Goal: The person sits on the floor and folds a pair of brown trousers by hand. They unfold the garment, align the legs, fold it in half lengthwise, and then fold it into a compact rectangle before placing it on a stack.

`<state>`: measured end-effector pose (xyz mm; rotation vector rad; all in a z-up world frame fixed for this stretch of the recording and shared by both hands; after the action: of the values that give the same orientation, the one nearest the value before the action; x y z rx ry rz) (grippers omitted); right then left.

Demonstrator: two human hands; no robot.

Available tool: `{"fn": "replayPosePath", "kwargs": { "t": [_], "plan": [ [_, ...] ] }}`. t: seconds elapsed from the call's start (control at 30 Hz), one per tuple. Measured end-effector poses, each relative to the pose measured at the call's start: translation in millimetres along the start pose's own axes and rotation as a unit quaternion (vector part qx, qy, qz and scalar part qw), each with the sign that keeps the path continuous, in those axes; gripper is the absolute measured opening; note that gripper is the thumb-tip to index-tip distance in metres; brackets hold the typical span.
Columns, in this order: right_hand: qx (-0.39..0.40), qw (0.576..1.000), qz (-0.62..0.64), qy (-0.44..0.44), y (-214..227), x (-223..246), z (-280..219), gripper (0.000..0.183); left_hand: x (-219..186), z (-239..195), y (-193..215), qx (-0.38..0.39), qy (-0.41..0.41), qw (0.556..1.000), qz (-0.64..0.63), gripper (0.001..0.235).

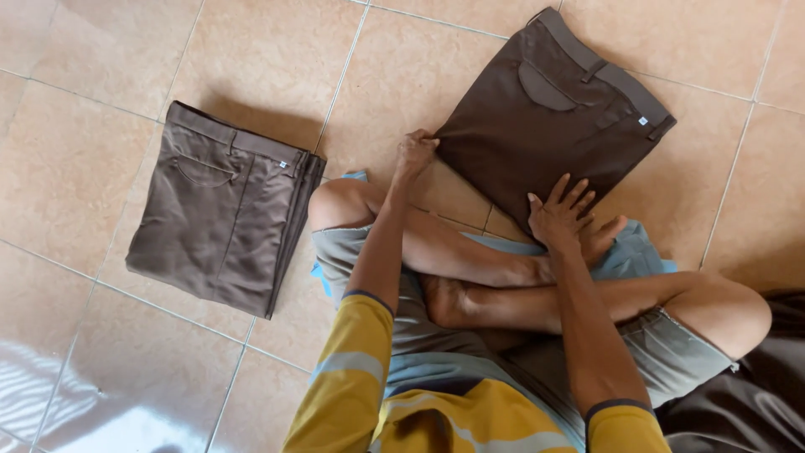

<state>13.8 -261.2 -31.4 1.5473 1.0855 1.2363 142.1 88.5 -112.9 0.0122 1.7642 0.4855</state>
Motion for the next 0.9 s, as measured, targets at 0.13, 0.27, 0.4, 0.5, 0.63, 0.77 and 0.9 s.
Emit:
{"fn": "replayPosePath", "kwargs": {
  "t": [0.13,0.27,0.4,0.5,0.63,0.77,0.9],
  "plan": [
    [-0.025,0.999,-0.029,0.010,-14,-7,5,0.087,20,30,-16,0.033,-0.003,0.999,-0.006,0.018],
    [-0.082,0.994,-0.068,0.010,-28,-10,6,0.089,-18,10,-9,0.061,-0.012,0.992,-0.111,0.014],
    [-0.093,0.992,-0.083,0.013,-29,-12,4,0.087,-39,0,-7,0.070,-0.036,0.993,-0.085,0.017],
    [-0.098,0.991,-0.089,0.031,-32,-14,7,0.086,-58,-8,-2,0.061,-0.031,0.989,-0.132,0.015],
    [-0.131,0.983,-0.125,0.023,-43,-21,10,0.086,-64,-15,12,0.092,-0.019,0.982,-0.166,0.011],
    [-0.134,0.983,-0.124,0.023,-41,-19,9,0.086,-76,-12,18,0.076,-0.022,0.996,-0.038,0.008],
    [-0.139,0.982,-0.123,0.025,-48,-25,10,0.087,-84,-35,37,0.065,0.015,0.982,0.177,0.021]
  ]
}}
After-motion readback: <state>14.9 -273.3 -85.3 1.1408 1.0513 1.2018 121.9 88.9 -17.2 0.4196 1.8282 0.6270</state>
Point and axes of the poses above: each hand's wrist, its own z-axis towards the middle knuckle, its own y-axis out of the back of the hand, x = y × z, the point moved 1 cm from there along z, towards the middle knuckle, and after that the axes turned 4 degrees about y, right-handed, at the moved point
